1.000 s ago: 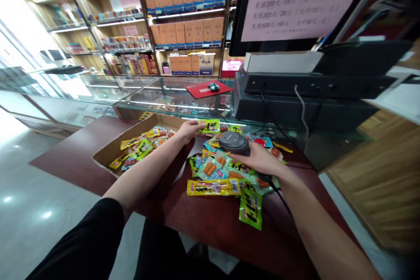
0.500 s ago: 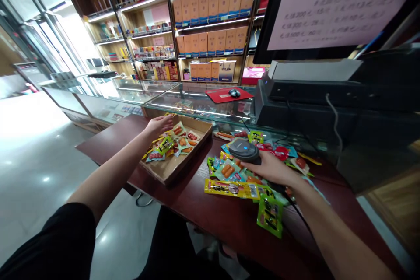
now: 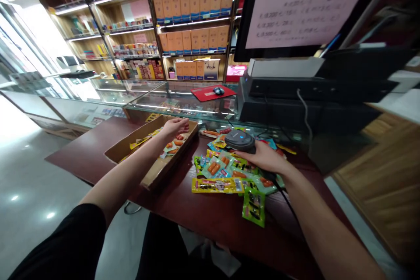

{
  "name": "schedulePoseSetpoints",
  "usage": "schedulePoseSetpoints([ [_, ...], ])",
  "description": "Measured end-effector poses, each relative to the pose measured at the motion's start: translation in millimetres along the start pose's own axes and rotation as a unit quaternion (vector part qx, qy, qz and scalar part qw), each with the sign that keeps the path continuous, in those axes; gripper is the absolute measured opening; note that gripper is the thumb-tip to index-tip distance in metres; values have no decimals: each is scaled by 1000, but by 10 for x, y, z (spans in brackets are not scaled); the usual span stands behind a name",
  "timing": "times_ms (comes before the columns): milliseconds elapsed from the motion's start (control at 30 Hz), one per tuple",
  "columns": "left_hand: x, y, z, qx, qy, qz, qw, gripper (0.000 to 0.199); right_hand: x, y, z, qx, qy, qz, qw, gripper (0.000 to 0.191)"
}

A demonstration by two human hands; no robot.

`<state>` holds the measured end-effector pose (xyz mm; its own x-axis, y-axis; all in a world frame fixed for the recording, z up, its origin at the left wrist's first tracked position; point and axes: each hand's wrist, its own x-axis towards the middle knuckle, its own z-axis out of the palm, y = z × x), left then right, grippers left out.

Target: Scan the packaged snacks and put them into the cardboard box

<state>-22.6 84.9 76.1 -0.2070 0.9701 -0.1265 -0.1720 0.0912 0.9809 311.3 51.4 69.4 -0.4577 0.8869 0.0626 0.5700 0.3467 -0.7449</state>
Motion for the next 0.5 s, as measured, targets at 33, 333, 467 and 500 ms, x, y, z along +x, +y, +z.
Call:
schedulePoseSetpoints([
  [33, 40, -45, 152, 5, -13, -6, 1000, 24, -2, 15, -34, -6, 13, 2, 1000, 50],
  [333, 294, -539, 1138, 57, -119, -48, 990, 29, -49, 176, -234, 34, 12, 68, 997, 48],
  [467, 370, -695, 1187, 89, -128, -37, 987, 31, -65, 156, -260, 39, 10, 89, 995, 47],
  [500, 388, -721, 1174, 110, -127, -24, 986, 30, -65, 142, -260, 40, 13, 92, 995, 46],
])
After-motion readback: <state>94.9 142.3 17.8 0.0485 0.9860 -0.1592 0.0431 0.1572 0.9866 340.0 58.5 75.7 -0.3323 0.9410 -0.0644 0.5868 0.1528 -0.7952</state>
